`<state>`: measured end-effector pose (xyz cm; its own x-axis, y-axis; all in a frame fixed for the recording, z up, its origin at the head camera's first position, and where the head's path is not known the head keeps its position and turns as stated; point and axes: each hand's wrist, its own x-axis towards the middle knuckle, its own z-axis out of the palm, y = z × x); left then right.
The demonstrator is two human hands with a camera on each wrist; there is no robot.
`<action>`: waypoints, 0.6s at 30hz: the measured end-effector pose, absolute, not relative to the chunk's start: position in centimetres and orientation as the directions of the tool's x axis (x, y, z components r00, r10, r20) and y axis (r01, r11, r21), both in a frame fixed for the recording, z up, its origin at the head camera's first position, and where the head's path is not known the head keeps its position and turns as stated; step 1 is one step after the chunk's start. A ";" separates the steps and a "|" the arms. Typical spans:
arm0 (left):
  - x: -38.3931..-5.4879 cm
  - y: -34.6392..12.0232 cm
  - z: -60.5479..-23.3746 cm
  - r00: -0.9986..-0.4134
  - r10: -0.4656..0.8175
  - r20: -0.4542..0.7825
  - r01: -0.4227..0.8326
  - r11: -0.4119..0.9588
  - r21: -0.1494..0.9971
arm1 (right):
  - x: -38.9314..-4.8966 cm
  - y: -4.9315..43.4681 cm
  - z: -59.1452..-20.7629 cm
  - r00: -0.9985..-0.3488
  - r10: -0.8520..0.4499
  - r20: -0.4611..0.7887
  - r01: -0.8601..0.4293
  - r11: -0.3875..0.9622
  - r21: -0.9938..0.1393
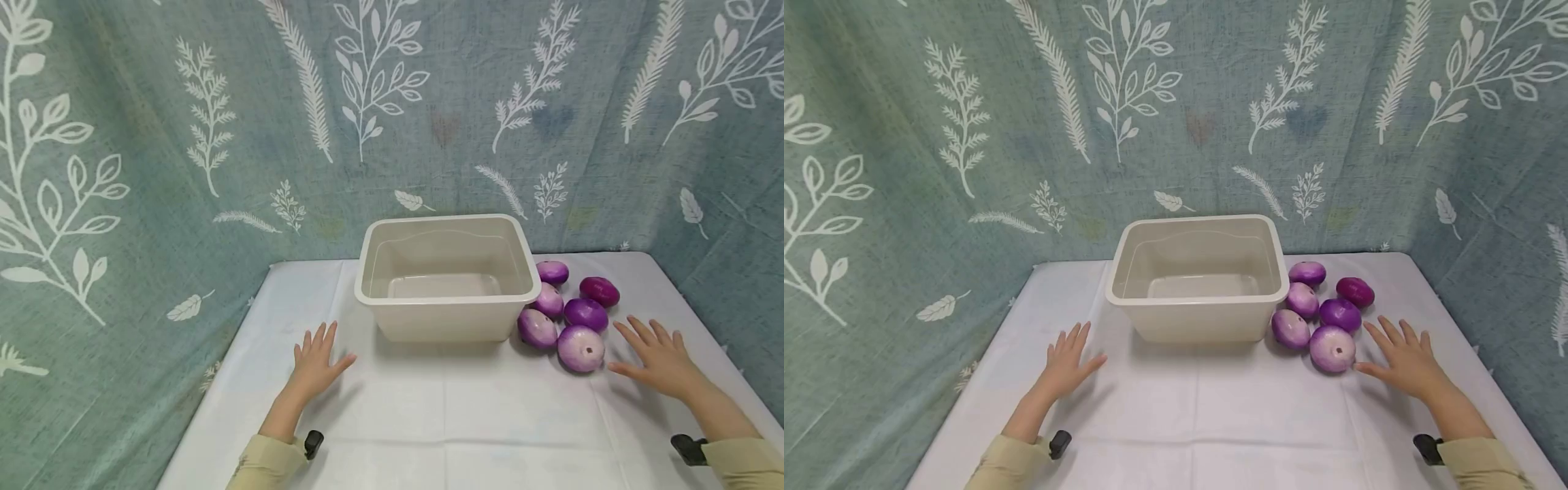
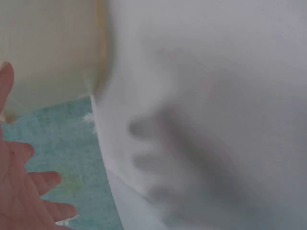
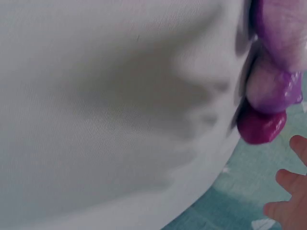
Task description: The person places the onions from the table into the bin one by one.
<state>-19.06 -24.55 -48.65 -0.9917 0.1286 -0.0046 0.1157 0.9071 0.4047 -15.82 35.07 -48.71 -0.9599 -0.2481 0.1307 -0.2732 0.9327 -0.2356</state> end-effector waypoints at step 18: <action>-23.0 -19.5 -43.7 -0.991 0.091 0.094 0.124 0.425 0.897 | -16.9 31.8 -49.4 -0.974 -0.226 0.034 -0.221 0.895 -0.388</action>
<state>-23.03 -19.46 -43.75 -0.9914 0.0912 0.0938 0.1239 0.4248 0.8968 -16.90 31.83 -49.37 -0.9736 -0.2259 0.0335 -0.2210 0.8949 -0.3878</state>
